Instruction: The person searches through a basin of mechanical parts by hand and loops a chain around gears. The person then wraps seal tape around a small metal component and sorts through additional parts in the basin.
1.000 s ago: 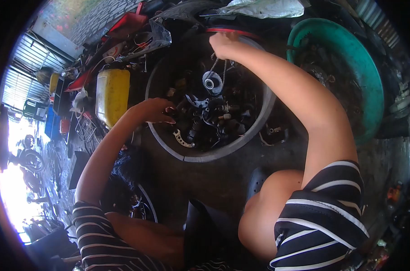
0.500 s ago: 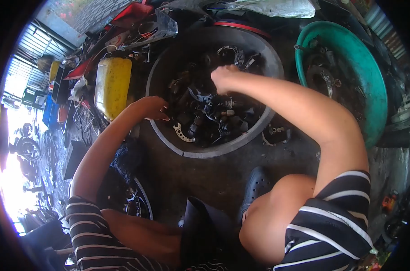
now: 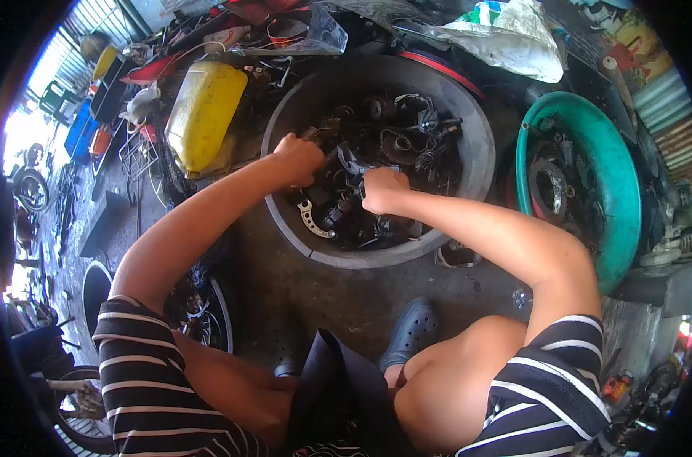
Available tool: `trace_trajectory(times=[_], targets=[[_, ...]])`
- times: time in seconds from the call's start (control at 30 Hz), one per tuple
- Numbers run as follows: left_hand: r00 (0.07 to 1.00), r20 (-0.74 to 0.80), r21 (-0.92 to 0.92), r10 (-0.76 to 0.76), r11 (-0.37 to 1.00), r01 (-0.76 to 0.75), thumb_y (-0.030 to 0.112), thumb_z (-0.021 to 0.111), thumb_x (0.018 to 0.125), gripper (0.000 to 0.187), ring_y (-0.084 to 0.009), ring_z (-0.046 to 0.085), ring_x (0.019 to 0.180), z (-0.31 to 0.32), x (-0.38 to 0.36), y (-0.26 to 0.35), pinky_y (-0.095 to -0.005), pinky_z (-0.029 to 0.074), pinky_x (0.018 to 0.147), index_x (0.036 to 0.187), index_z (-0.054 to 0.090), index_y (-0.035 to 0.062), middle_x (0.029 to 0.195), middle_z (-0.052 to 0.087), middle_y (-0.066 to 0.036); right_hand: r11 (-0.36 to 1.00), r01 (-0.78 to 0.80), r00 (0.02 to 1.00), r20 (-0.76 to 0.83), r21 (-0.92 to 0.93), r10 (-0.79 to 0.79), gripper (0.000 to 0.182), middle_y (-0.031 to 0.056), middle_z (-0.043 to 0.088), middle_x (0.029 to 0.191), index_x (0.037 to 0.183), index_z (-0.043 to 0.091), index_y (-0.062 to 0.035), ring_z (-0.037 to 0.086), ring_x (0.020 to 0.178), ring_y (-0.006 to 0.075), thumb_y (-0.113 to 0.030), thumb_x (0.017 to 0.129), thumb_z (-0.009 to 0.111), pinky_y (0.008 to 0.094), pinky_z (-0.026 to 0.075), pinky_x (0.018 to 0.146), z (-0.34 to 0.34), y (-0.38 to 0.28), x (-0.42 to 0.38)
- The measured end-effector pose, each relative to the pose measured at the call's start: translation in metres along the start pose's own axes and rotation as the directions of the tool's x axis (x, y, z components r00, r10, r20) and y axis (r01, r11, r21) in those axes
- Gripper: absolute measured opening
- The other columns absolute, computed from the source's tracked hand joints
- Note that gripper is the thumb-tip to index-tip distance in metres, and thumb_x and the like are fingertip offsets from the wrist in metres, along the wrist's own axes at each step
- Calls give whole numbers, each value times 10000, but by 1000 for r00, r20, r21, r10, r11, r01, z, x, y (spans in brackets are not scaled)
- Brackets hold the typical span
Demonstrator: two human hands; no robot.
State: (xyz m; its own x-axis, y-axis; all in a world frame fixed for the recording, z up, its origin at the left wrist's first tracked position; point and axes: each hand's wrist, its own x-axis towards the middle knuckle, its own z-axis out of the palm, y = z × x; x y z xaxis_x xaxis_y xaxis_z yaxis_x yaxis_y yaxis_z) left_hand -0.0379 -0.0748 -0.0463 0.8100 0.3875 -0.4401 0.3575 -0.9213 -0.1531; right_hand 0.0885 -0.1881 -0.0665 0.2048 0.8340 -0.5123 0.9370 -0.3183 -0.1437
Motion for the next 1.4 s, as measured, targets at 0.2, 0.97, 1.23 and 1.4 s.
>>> trace_trajectory(times=[0.2,0.97,1.23,1.4], targets=[[999,32,-100,13,995,-9,235,552,653,197,-236,593,774,32,-14,7,-360,378,718,765,631,94,773,616,-85,998,45,999,-31,33,-44,222,150,613,873,809,625,-20,580,871,280,-174,649,619,382,424,803,5,12,-3],[973,229,-311,4,948,69,478,633,645,517,-239,534,987,15,-1,58,-462,260,880,981,605,87,1004,592,-71,903,133,949,-316,408,3,223,93,627,770,815,634,-57,597,722,178,-229,675,664,282,443,667,16,33,-33],[986,164,-329,-32,941,85,499,651,605,563,-248,557,911,24,0,39,-440,287,828,935,595,47,918,601,-113,820,376,847,-520,431,-114,231,83,624,735,787,634,-87,599,704,197,-299,696,637,303,437,664,-35,49,-1],[992,99,-392,-83,913,115,509,626,618,536,-248,567,880,29,-1,35,-434,291,813,891,613,47,873,608,-116,774,460,763,-640,435,-93,233,67,628,706,798,632,-52,572,641,118,-263,701,648,259,427,617,-64,59,14]])
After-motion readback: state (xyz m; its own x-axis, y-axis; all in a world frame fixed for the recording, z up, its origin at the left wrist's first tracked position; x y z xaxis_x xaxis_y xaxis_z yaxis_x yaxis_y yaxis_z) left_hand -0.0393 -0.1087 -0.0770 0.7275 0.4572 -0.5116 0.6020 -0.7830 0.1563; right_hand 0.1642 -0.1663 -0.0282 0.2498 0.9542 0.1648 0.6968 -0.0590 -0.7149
